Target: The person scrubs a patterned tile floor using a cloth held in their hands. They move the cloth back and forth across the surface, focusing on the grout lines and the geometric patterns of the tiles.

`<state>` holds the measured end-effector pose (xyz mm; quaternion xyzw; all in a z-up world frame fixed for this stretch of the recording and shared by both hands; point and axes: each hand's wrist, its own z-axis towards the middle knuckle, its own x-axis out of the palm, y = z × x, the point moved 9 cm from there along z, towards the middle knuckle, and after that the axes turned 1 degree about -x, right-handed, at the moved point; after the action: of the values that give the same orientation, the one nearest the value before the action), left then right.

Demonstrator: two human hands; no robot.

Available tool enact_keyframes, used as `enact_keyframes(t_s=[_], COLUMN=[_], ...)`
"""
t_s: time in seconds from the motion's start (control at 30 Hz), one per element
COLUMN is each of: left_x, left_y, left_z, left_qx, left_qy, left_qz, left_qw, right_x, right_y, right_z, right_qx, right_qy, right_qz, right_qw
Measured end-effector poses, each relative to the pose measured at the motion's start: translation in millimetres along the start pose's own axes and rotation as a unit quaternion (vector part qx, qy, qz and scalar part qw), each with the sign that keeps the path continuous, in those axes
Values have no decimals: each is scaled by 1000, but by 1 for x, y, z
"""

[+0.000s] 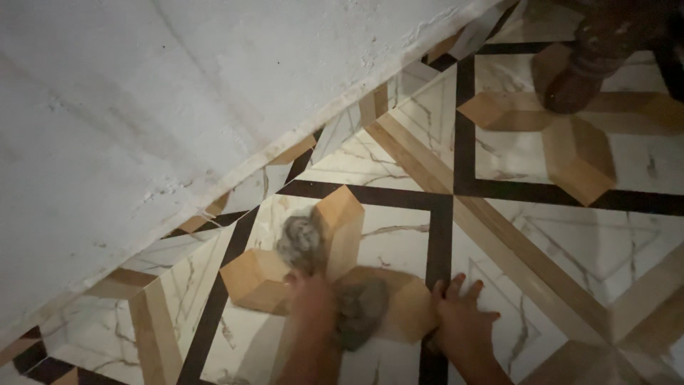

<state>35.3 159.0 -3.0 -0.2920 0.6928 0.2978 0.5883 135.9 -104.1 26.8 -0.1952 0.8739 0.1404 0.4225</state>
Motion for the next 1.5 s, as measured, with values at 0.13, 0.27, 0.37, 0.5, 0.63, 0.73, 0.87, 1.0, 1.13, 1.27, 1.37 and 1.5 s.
enact_keyframes(t_s=[0.13,0.27,0.37,0.5,0.63,0.73,0.87,1.0,1.13,1.27,1.37,1.5], left_x=[-10,-8,-29,-25,-31,-16,-3,-5,6,33,50,2], left_y=[-65,-139,-169,-154,-118,-69,-5,33,24,-13,-81,-118], left_z=[-36,-79,-101,-73,-9,41,77,80,48,1,-55,-111], left_qx=[109,160,316,294,274,206,96,16,13,70,143,154], left_qy=[68,188,64,109,38,27,22,24,53,106,153,90], left_qz=[-23,-76,-55,-80,-36,-32,-43,-54,-25,10,5,-57], left_qw=[991,966,945,946,960,978,994,998,998,992,978,982], right_x=[12,15,27,23,21,21,14,10,7,12,25,39], right_y=[-4,-7,-10,-10,-11,-9,-6,-5,-4,-8,-16,-24], right_z=[11,21,26,22,24,20,15,12,5,10,11,-4], right_qx=[-16,-23,0,2,-10,9,25,14,11,-4,-10,-10], right_qy=[-55,-117,-31,-36,0,29,20,-1,-3,-23,-87,-124], right_qz=[-22,-26,-42,-36,14,10,-22,-14,-9,8,31,22], right_qw=[998,993,999,999,1000,1000,999,1000,1000,1000,996,992])
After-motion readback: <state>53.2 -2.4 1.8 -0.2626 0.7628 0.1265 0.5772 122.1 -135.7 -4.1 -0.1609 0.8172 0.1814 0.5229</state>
